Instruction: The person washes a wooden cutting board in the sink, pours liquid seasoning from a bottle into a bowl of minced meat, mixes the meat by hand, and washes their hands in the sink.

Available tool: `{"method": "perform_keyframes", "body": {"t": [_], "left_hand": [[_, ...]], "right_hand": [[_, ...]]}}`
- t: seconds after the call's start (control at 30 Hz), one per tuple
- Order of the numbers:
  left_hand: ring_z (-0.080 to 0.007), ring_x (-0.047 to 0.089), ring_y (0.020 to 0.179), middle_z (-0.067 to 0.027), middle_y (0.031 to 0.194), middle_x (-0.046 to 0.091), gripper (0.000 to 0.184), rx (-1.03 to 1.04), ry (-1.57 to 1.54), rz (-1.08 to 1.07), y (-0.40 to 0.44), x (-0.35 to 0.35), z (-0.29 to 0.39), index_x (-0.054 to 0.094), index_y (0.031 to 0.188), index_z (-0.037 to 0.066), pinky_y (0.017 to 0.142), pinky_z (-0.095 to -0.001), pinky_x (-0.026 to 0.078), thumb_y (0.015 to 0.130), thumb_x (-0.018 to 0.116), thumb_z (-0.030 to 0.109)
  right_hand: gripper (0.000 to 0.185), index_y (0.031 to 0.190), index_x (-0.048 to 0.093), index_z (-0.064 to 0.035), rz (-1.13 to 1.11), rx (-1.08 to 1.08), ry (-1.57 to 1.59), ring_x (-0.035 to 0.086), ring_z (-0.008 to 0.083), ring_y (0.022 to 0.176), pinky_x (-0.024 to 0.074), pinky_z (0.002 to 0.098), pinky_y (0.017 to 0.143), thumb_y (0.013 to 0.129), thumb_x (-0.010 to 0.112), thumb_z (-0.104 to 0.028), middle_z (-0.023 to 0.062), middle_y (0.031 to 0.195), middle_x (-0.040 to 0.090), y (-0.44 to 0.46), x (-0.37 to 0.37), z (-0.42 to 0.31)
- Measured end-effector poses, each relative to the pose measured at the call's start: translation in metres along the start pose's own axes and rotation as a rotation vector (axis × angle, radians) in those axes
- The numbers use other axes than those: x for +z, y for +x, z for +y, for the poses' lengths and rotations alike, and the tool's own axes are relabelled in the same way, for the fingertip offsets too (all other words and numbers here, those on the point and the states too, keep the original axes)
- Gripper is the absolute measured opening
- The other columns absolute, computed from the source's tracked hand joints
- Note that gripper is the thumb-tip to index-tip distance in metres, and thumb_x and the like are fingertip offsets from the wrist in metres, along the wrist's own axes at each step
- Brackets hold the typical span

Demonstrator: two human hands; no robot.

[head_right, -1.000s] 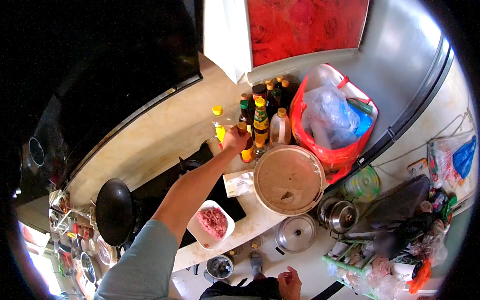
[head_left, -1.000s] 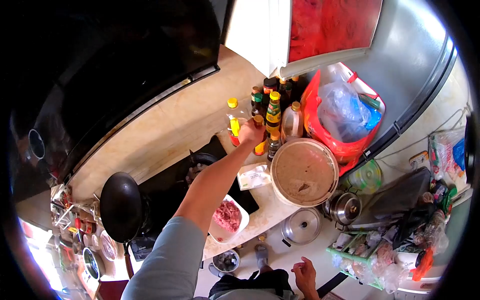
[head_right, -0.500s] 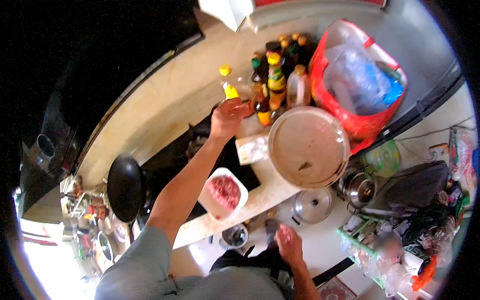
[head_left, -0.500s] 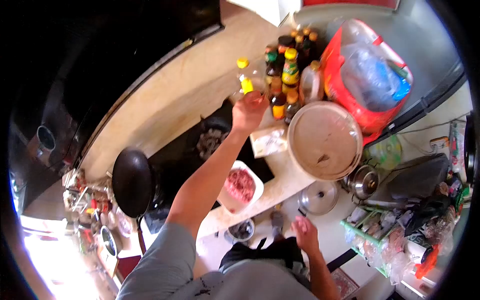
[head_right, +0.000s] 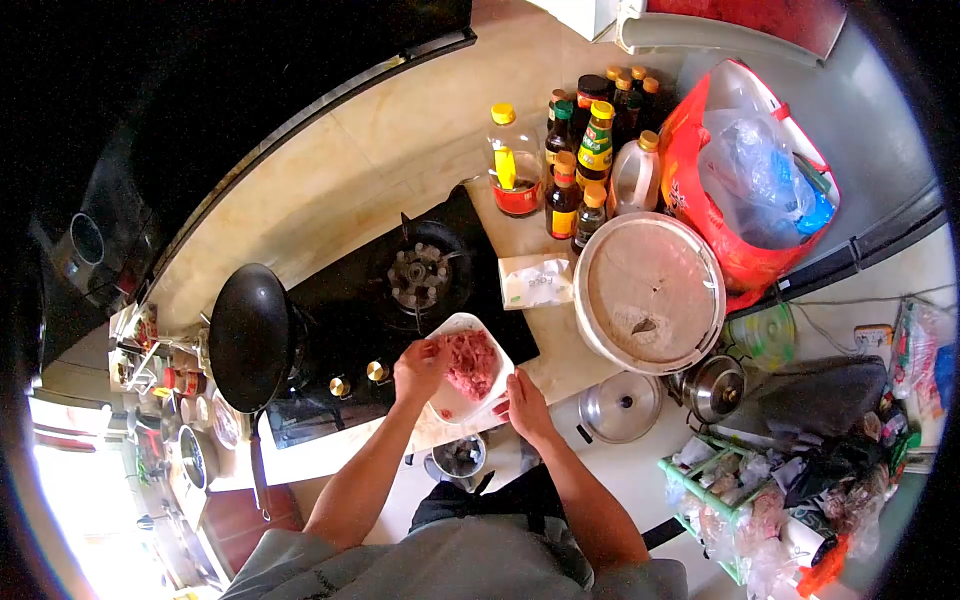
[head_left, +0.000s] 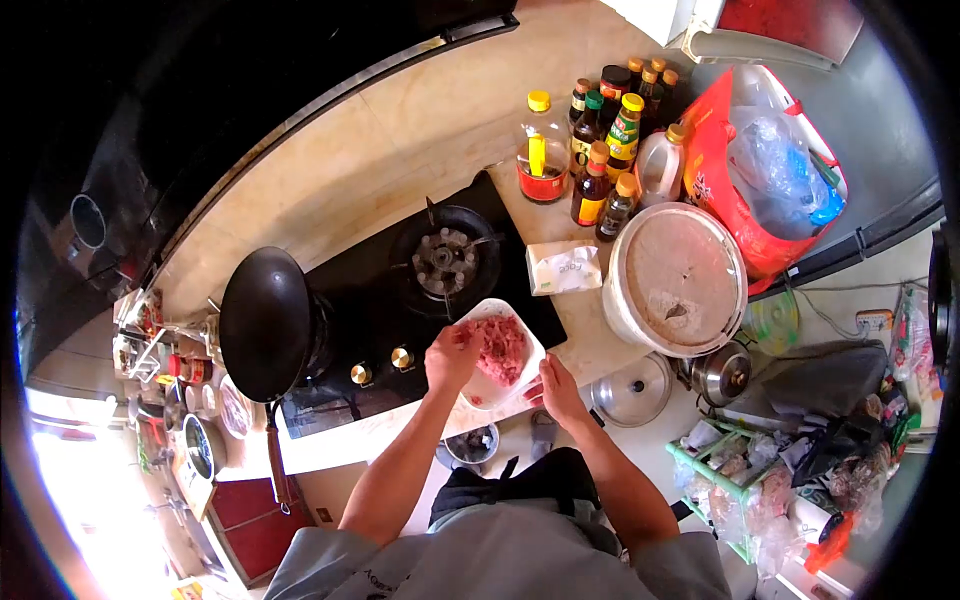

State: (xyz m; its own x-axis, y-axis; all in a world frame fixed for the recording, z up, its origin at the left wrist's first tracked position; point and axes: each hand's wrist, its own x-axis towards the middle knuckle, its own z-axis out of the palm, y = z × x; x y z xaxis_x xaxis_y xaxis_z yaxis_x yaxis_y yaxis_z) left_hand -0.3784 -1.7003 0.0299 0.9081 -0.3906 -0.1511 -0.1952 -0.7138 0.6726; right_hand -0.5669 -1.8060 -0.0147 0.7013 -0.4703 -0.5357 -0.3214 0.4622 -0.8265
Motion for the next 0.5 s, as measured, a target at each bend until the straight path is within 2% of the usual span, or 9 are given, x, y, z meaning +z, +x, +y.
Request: {"method": "perform_keyframes", "body": {"t": [0.1,0.2,0.3,0.4,0.43,0.5], "left_hand": [[-0.0361,0.066,0.092,-0.0144,0.097,0.069,0.034,0.166,0.072,0.041,0.01,0.021,-0.005,0.069,0.104,0.007,0.082,-0.0443,0.054,0.078,0.073,0.028],[-0.0348,0.066,0.094,-0.014,0.098,0.069,0.036,0.269,-0.078,-0.073,0.009,0.016,-0.006,0.069,0.106,0.008,0.082,-0.0426,0.054,0.078,0.074,0.03],[-0.0334,0.064,0.103,-0.0121,0.109,0.069,0.043,0.483,0.052,-0.07,-0.02,0.002,0.002,0.069,0.112,0.01,0.089,-0.0453,0.052,0.076,0.077,0.032],[-0.0305,0.058,0.12,-0.0114,0.131,0.063,0.058,0.672,0.305,-0.124,-0.039,-0.013,0.013,0.066,0.122,0.011,0.096,-0.0466,0.048,0.073,0.082,0.037],[-0.0325,0.05,0.13,-0.01,0.144,0.054,0.073,0.653,0.413,-0.166,-0.037,-0.012,0.01,0.058,0.135,0.012,0.102,-0.048,0.044,0.071,0.082,0.038],[-0.0334,0.05,0.128,-0.0093,0.144,0.053,0.076,0.689,0.445,-0.126,-0.027,-0.004,0.009,0.055,0.139,0.014,0.102,-0.0505,0.045,0.072,0.081,0.041]], "right_hand": [[0.04,0.123,0.05,-0.0057,0.006,0.049,0.176,0.071,0.021,0.068,0.0577,0.0309,0.059,0.108,0.036,-0.04,0.0144,0.096,0.069,0.008,0.005,0.012],[0.04,0.123,0.051,-0.0054,0.022,0.038,0.24,0.071,0.0219,0.067,0.0587,0.0313,0.059,0.108,0.035,-0.04,0.0149,0.093,0.069,0.007,0.01,0.018],[0.039,0.122,0.052,-0.0054,0.021,0.017,0.307,0.071,0.0214,0.066,0.0586,0.0301,0.057,0.108,0.036,-0.038,0.0135,0.089,0.07,0.005,0.015,0.016],[0.038,0.121,0.052,-0.005,0.039,0.002,0.258,0.071,0.0206,0.065,0.0581,0.0288,0.056,0.108,0.038,-0.038,0.013,0.087,0.07,0.008,0.015,0.023],[0.038,0.12,0.053,-0.0046,0.045,-0.008,0.24,0.071,0.0198,0.065,0.0578,0.0279,0.056,0.108,0.038,-0.038,0.0131,0.088,0.07,0.008,0.015,0.024],[0.036,0.118,0.054,-0.0056,0.05,-0.025,0.209,0.071,0.0195,0.067,0.0578,0.0292,0.059,0.108,0.04,-0.037,0.0124,0.089,0.07,0.007,0.015,0.023]]}}
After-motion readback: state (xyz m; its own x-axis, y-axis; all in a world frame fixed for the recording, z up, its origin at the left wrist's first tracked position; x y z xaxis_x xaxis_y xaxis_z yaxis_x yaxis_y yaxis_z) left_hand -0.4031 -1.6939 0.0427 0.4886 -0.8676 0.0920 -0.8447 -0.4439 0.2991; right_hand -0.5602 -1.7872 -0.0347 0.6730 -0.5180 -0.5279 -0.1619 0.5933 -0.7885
